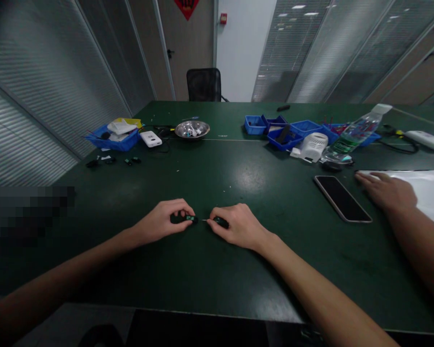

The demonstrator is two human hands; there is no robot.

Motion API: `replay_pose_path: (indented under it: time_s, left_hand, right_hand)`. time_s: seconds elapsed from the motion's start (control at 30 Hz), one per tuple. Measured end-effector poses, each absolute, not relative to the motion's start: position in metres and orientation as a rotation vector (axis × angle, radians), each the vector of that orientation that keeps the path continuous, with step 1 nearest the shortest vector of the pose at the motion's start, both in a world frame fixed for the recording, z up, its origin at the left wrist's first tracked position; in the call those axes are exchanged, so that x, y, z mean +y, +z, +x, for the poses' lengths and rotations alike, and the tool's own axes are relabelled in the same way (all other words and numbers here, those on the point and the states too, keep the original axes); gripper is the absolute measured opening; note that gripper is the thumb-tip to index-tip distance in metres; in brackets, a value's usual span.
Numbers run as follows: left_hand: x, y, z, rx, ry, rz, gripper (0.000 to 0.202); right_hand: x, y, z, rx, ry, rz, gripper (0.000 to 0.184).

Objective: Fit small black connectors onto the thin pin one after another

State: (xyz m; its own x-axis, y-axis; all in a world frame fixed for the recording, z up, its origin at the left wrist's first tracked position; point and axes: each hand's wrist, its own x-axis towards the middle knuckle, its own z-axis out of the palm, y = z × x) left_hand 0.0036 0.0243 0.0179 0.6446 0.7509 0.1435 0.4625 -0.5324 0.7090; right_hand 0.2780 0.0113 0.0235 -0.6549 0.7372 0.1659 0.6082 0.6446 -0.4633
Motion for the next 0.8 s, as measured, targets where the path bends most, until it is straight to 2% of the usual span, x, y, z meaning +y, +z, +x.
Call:
replay_pose_path:
  time_s: [0.27,0.8]
  left_hand:
    - [0.017,0.010,0.013,0.890,0.588,2.269,0.016]
    - [0.017,0.009,0.010,0.872,0.595,2.272,0.016]
  right_hand:
    - [0.010,0.026,0.275,-2.605,0.517,-1.046,0.018]
    - [0.010,0.023,0.267,-2.602,0.491,-1.047,0.022]
